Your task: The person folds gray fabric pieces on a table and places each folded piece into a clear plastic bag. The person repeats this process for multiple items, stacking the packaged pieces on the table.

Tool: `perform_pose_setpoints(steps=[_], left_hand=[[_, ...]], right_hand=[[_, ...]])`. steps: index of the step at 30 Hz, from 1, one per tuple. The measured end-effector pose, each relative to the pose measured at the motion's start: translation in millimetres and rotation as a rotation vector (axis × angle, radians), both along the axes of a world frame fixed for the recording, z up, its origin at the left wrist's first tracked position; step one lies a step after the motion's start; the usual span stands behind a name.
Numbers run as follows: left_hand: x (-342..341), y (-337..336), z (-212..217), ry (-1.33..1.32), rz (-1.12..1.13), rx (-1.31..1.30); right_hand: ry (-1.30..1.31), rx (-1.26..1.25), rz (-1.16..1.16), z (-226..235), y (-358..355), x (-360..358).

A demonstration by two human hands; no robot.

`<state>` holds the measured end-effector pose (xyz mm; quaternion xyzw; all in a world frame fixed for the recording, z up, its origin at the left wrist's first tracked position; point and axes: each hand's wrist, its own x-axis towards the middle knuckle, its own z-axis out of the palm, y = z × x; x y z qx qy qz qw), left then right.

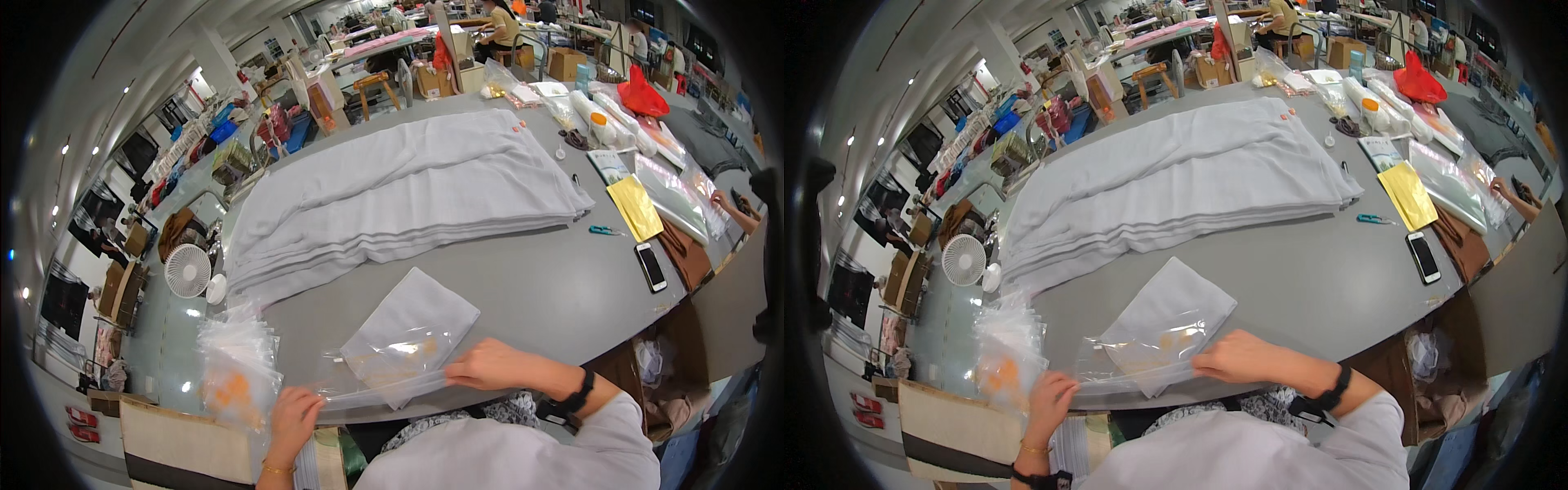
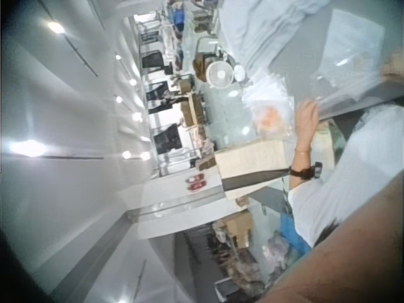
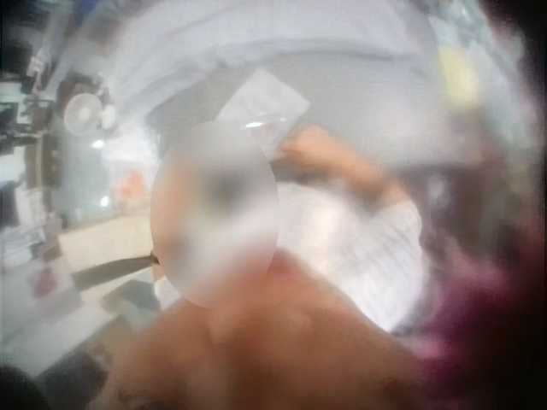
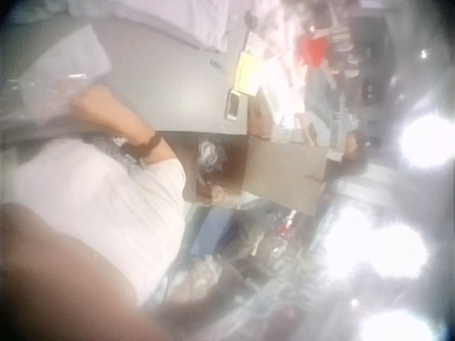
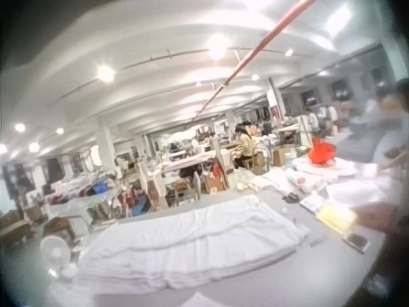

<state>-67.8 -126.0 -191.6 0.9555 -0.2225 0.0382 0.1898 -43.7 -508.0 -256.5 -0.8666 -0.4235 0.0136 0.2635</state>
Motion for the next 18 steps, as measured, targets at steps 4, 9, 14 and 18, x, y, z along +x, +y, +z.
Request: perform_pose_setpoints(steps=[4, 9, 14, 18], left_hand=[[-7, 1, -11, -0.169, -0.212, 0.143], [26, 23, -26, 0.347, -0.170, 0.018], [73, 99, 32, -0.385, 0.300, 0.149], [125, 90, 22, -0.678, 0.058, 0.169]], right_hand=[[-0.095, 0.039, 0.088, 1, -3, 1], [-0.254, 0.025, 0.111, 1, 37, 28], [-0.075, 0.183, -0.371, -28, 29, 42], [-0.002, 0.100, -0.413, -48, 30, 58]])
